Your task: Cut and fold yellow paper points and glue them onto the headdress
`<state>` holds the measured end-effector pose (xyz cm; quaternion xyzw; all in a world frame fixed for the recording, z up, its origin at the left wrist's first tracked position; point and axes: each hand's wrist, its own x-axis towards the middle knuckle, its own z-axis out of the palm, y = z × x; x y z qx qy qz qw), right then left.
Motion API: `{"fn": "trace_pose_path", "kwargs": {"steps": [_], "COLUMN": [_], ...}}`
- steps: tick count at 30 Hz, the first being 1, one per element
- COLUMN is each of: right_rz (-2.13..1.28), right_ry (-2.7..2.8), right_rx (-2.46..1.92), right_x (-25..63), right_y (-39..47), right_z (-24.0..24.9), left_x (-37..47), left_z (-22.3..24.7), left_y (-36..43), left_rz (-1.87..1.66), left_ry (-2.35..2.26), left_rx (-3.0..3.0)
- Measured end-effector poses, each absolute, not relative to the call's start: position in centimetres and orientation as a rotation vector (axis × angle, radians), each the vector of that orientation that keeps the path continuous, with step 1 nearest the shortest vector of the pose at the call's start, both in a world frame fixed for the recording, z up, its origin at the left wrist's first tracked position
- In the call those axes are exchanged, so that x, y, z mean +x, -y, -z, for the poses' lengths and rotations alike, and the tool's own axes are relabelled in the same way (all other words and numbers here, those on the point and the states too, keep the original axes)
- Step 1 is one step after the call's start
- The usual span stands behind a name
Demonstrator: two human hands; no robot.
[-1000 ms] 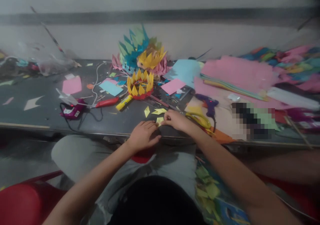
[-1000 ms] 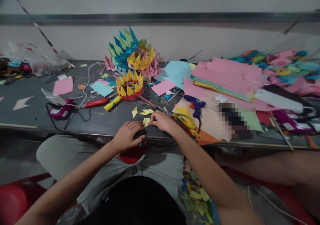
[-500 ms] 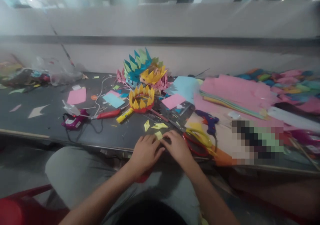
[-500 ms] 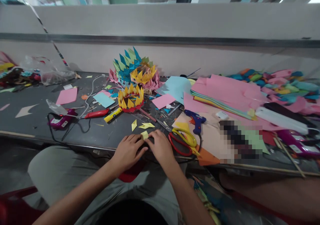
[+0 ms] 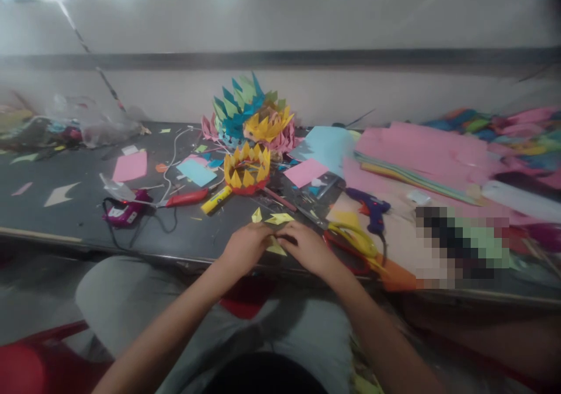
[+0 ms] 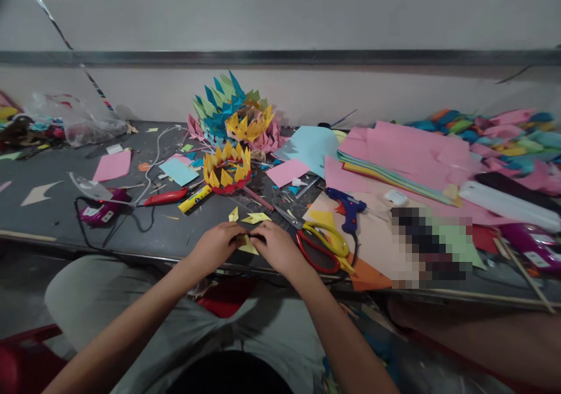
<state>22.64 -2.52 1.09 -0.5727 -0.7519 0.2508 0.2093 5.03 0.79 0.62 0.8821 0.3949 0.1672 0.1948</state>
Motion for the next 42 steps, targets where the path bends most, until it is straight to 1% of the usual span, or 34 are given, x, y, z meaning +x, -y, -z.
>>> {"fn": "trace_pose_path", "kwargs": {"steps": [3, 7, 13, 16, 24, 30, 35, 42], "right_rz": [-0.720, -0.766, -0.907, -0.913, -0.688, -0.402, -0.177, -0.165], "right_ry": [2.026, 2.055, 2.219, 2.324, 2.543, 2.772, 2.923, 2.908], "right_rx": [-1.617, -1.595, -1.441, -1.337, -0.984, -0.747, -0.690, -0.720], "right_x": [22.0, 21.8, 22.6, 22.8, 23.6, 24.0, 24.0, 23.9], "right_y": [2.6, 1.9, 0.2, -0.4, -1.2, -1.7, -1.8, -1.6], "right_z": [-0.9, -1.0, -1.8, -1.9, -1.0, -0.8, -1.0, -1.2], "left_x": [5.1, 4.6, 3.6, 3.5, 2.2, 1.7, 1.7, 1.6], "left_z": [-0.5, -0.2, 0.1, 0.2, 0.7, 0.8, 0.8, 0.9], "left_y": [-0.5, -1.1, -2.4, -2.7, -3.3, -3.6, -3.4, -3.1], "left_rz": [-0.537, -0.526, -0.540, -0.530, -0.529, -0.506, -0.480, -0.522], "left_ry": [-1.144, -1.125, -0.953, -0.929, -0.651, -0.576, -0.584, -0.626], "left_rx": [2.363, 2.292, 2.360, 2.377, 2.430, 2.504, 2.586, 2.584]}}
